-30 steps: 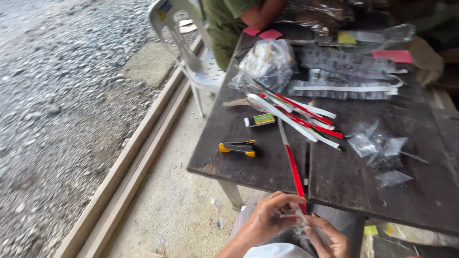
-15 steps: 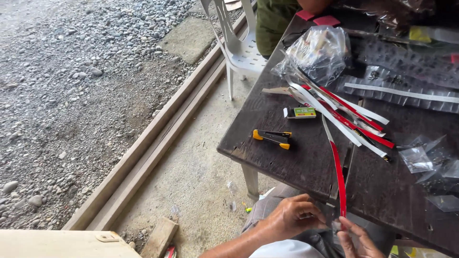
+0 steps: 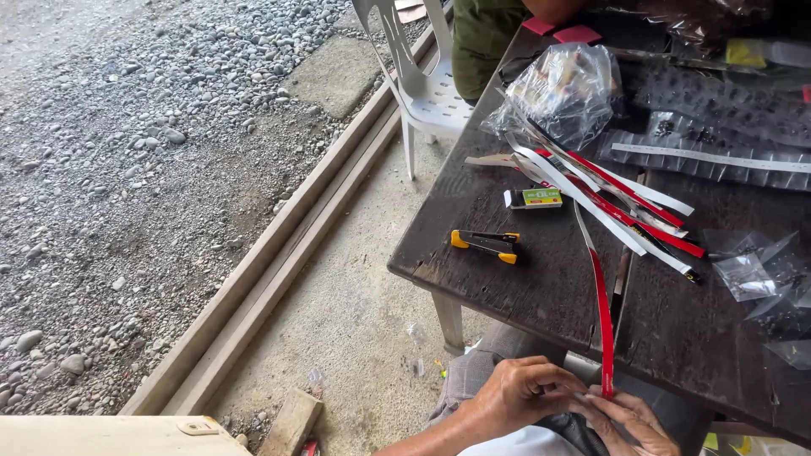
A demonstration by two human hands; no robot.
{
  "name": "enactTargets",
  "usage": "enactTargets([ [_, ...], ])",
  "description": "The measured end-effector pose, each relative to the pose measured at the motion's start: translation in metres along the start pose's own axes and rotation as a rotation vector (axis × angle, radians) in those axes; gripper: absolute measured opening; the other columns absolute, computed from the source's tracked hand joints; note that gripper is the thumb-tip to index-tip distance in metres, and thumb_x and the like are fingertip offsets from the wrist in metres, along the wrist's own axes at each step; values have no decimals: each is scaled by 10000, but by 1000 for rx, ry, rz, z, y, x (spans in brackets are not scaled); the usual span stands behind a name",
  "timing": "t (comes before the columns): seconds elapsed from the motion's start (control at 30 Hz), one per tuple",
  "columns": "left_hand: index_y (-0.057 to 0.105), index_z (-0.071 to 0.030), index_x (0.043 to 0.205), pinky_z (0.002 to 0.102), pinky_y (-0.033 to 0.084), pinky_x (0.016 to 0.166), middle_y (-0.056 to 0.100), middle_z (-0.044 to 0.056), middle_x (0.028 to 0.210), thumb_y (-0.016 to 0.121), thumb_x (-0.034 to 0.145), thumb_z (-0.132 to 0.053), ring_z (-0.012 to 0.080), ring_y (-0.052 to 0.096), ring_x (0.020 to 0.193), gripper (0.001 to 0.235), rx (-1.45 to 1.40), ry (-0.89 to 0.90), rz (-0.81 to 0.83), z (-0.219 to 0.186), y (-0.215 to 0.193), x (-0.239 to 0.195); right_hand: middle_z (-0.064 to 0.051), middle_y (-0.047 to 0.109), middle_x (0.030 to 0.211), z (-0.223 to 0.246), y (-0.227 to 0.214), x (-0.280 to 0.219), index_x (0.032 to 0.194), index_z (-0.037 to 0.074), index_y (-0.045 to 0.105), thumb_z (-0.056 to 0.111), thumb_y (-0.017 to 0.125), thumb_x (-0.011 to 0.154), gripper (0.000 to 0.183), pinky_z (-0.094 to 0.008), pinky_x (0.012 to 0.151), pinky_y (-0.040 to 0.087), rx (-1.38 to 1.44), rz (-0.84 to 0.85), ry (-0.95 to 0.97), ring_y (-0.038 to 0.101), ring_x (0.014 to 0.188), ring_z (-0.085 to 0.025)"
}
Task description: The person organizes plastic bags containing small parts and then applies a red adhesive strip to one of the bags using their hands.
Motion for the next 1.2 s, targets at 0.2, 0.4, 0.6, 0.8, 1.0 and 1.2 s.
enactTargets([
  [0.2,732,-283,1092,301,474,738,504,-19,963,796,963,-238,154,533,938,151,69,-102,-13,11,4,-6,-66,784,1081,0,3,0,940,31,820,-3,815,758,186,-218,1043,537,15,-90,-73,725,1030,-127],
  [0.4,740,-278,1064,234,497,728,528,-54,888,796,948,-285,94,533,848,130,-79,-119,40,8,0,-5,-85,798,1090,-5,-2,-2,939,6,836,8,780,791,158,-244,936,626,28,-26,19,770,1000,-162],
  [0.6,717,-189,1112,327,523,750,631,25,875,731,1020,-206,178,623,814,94,33,-1,83,11,6,-3,-43,793,1045,-20,-4,-3,984,75,815,42,798,802,186,-203,1003,544,10,-69,-130,736,1017,-110],
  [0.8,741,-184,1064,315,492,703,634,9,833,774,988,-215,162,603,786,88,28,-33,41,18,7,-1,-43,809,1035,-14,-3,0,942,83,834,79,800,806,141,-215,956,561,-17,-46,-59,751,999,-115],
  [1.0,736,-213,1102,313,469,750,591,-10,868,769,1004,-139,159,591,800,127,-3,-31,32,25,6,-3,-78,788,1082,-11,0,-3,1080,59,807,99,793,810,273,-256,1003,523,61,-50,61,713,1079,-158],
  [1.2,726,-254,1078,301,429,760,566,-51,845,766,1022,-187,127,566,787,96,51,-7,5,23,12,-2,-51,785,1018,-9,-1,-5,967,59,818,35,782,830,144,-224,940,541,48,-57,-13,728,990,-129],
])
Point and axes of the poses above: each hand's wrist, its own x-axis towards the middle knuckle, its own y-axis out of the palm, z = x × y, the point moved 1 cm from there along x, towards the middle knuckle
